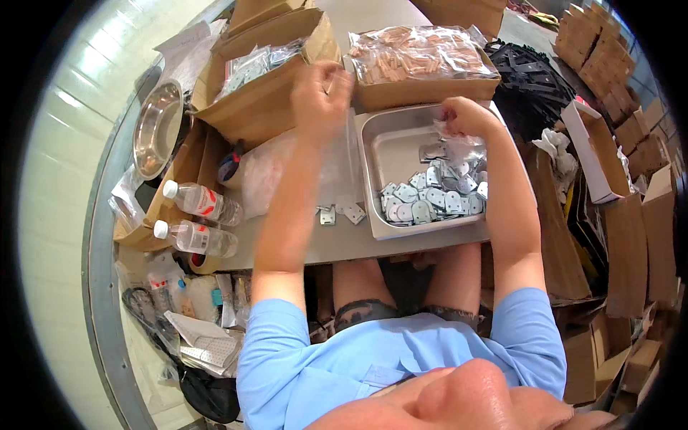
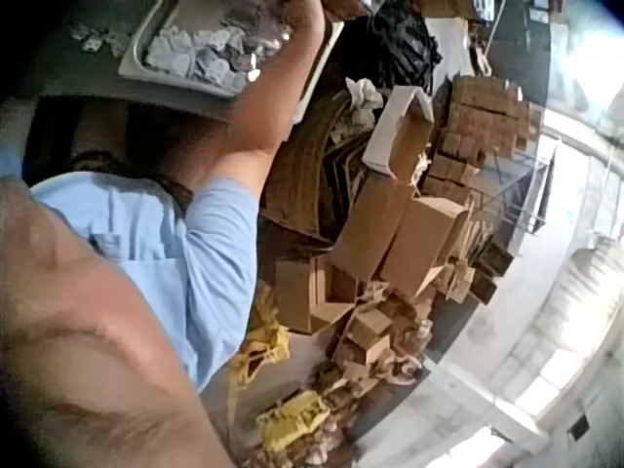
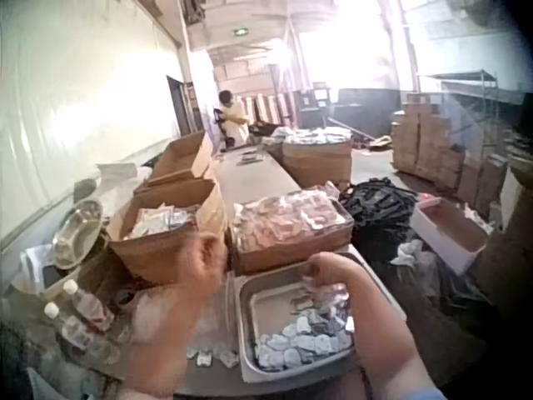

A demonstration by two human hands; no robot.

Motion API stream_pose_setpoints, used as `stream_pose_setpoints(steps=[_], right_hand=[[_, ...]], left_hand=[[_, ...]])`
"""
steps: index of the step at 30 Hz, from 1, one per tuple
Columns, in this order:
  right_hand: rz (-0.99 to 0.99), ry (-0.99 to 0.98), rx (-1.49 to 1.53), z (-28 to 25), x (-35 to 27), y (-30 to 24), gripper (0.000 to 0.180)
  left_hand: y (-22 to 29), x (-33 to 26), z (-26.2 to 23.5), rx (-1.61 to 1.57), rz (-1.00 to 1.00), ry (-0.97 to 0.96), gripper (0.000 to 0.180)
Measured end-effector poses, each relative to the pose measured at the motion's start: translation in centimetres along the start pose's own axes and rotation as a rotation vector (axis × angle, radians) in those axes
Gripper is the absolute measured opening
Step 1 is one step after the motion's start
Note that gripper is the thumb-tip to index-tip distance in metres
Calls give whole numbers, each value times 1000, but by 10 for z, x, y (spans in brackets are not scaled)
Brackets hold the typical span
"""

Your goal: The person places small metal components into plastic bags, sealing each bag by hand and setting it aside into a tray.

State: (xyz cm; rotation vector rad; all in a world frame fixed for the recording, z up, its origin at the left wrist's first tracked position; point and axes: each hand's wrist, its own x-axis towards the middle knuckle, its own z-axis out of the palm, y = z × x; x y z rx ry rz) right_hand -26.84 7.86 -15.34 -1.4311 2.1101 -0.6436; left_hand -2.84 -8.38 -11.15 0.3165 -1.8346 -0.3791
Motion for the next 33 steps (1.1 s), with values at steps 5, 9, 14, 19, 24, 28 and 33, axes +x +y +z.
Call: stream_pose_setpoints(steps=[5, 9, 14, 19, 24, 28, 33], right_hand=[[-340, 70, 396, 18, 1, -25, 17], [-305, 77, 272, 31, -5, -52, 14], [-363, 200, 161, 35, -14, -67, 15], [-369, 209, 96, 39, -14, -74, 18], [-383, 256, 84, 32, -22, -76, 19], [-477, 205, 262, 36, -20, -76, 26], [-471, 109, 463, 44, -20, -80, 30]], left_hand=[[19, -72, 51, -445, -524, -642, 20], [17, -89, 60, -847, -979, -647, 20], [14, -89, 58, -978, -1064, -555, 18], [5, -97, 59, -1005, -1022, -484, 20], [21, -88, 51, -920, -980, -476, 19], [19, -89, 48, -944, -913, -340, 19], [19, -88, 49, -979, -847, -261, 20]])
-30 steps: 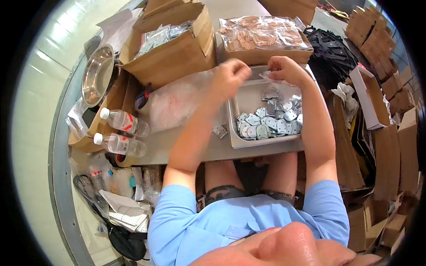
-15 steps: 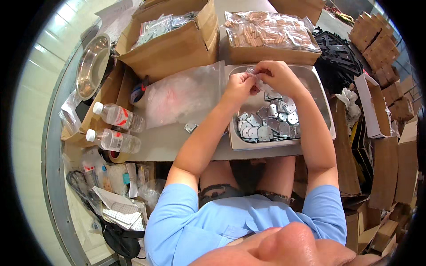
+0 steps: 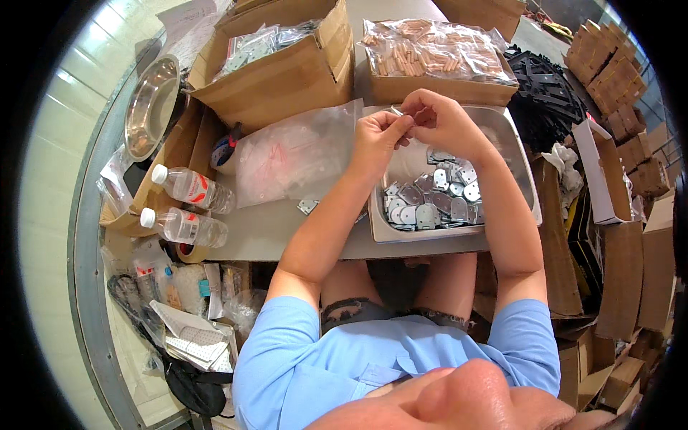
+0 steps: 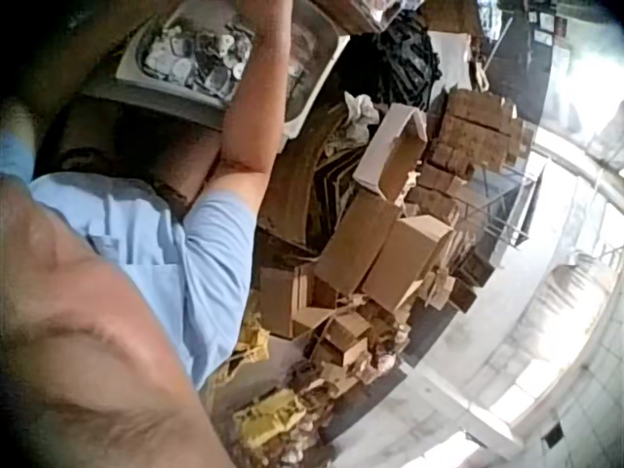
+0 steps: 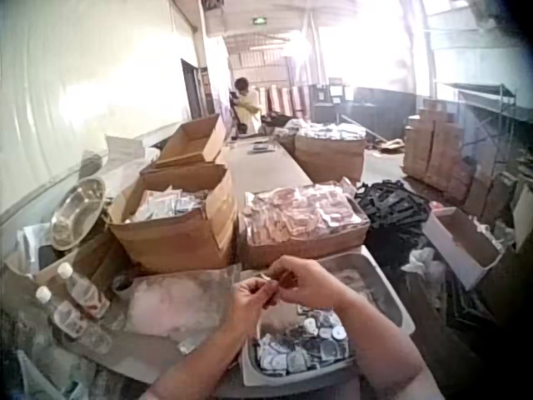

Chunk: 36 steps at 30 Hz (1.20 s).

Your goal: The person places small metal components into plastic bags, sealing each bag by hand and setting it aside into a tray.

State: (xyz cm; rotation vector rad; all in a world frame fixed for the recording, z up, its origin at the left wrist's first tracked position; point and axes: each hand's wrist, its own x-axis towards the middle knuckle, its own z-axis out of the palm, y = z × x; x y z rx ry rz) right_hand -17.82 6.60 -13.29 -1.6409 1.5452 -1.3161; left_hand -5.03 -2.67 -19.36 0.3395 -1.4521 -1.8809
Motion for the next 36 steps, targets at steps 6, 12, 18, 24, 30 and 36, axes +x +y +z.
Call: stream_pose_setpoints(steps=[6, 12, 18, 24, 30, 36], right_hand=[[46, 41, -128, -8, 4, 11, 14], [-103, 176, -740, 20, 1, 1, 9], [-128, 200, -685, 18, 2, 15, 16], [197, 38, -499, 5, 1, -2, 27], [-97, 35, -330, 11, 0, 9, 21], [91, -499, -505, 11, 0, 15, 20]], left_hand=[[5, 0, -3, 351, 94, -18, 24], [12, -6, 3, 697, 124, 92, 20], [24, -9, 8, 808, 154, 81, 18], [17, -5, 2, 1086, 695, -19, 48], [12, -2, 6, 1004, 440, 33, 55], [16, 12, -23, 565, 294, 161, 50]])
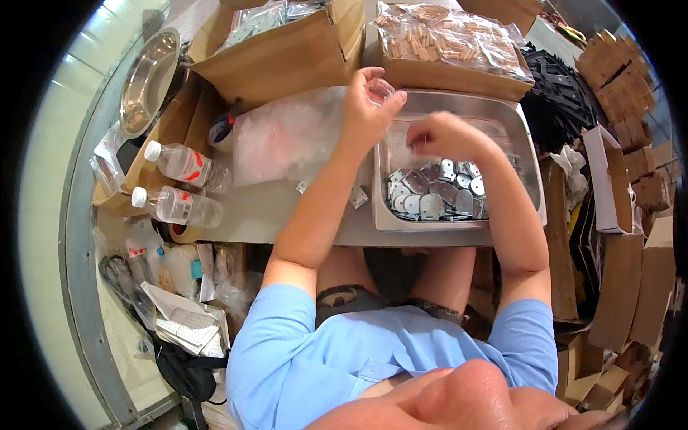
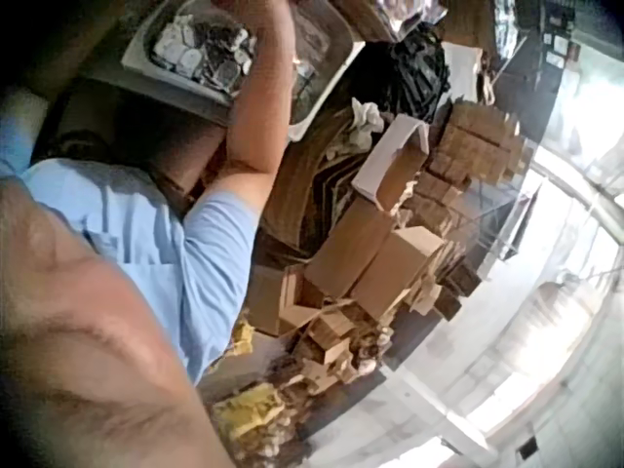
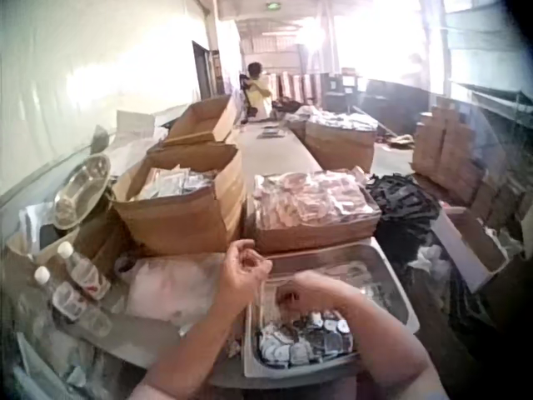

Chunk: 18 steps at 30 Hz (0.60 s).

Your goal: The person places small metal components into plastic bags, sealing each bag by hand and setting it aside into a tray.

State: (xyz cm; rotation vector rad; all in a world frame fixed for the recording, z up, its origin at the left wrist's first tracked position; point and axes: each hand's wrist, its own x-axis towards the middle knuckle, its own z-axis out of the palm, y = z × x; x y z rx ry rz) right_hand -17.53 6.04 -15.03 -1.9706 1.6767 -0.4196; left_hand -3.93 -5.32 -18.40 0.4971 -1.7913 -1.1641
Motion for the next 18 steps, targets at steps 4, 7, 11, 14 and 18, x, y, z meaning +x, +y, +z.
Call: stream_pose_setpoints(steps=[4, 7, 11, 14, 18], right_hand=[[-28, -231, -50, 26, 4, -5, 42], [12, -315, -103, 26, 6, -18, 47], [22, -363, -193, 26, 7, -10, 39], [45, -404, -158, 26, 9, -8, 33], [40, -413, -89, 22, 9, -14, 31]], left_hand=[[2, 2, 0, -346, -79, 33, 51], [4, -2, -1, -435, -143, -31, 52], [5, -2, 0, -385, -124, -77, 54], [4, -1, -1, -381, -131, -97, 55], [3, -1, 0, -371, -166, -136, 56]])
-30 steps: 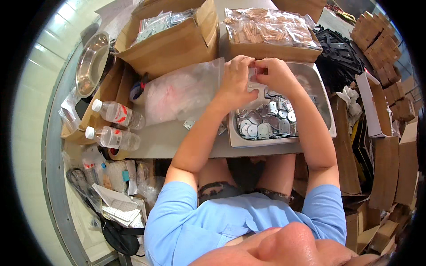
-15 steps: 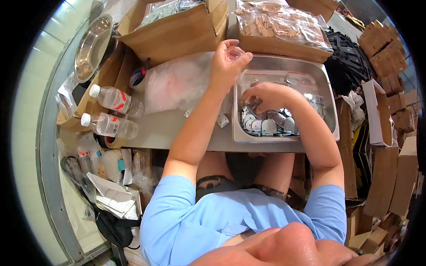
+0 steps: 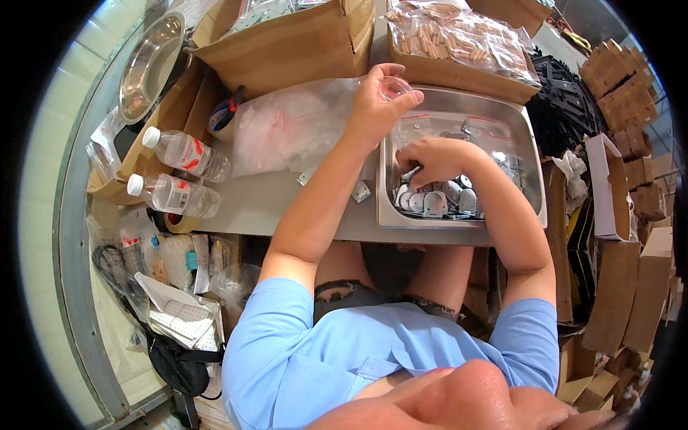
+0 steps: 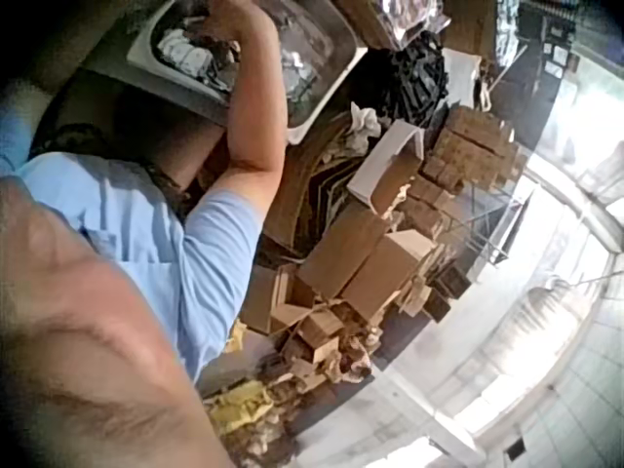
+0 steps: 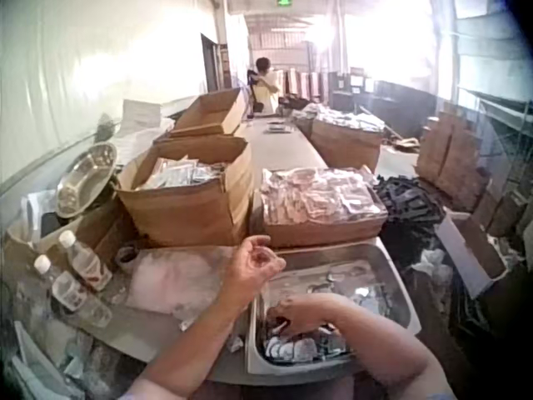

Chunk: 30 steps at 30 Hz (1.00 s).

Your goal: The person places small metal components into plastic bags, sealing each bag by hand and setting it aside into a tray.

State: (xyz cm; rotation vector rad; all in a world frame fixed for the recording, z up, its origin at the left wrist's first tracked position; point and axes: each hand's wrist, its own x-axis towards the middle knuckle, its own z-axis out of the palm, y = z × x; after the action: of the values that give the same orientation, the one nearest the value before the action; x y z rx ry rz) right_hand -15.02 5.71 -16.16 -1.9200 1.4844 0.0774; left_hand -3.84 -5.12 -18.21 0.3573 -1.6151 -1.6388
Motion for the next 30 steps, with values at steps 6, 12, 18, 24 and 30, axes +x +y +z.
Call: stream_pose_setpoints(steps=[6, 12, 18, 24, 30], right_hand=[[-262, 421, 374, -21, -23, 16, 27], [-314, 763, 857, -35, -45, 18, 25], [-373, 761, 742, -25, -26, 6, 19], [-186, 933, 537, -30, -31, 12, 12], [-146, -69, 148, 3, -14, -14, 36]], left_hand=[[7, -3, -10, -195, -77, -234, 62], [17, -11, -4, -247, -346, -483, 62], [2, -18, 9, -569, -445, -589, 35], [2, -1, -9, -687, -487, -416, 38], [4, 8, -28, -738, -346, -242, 45]])
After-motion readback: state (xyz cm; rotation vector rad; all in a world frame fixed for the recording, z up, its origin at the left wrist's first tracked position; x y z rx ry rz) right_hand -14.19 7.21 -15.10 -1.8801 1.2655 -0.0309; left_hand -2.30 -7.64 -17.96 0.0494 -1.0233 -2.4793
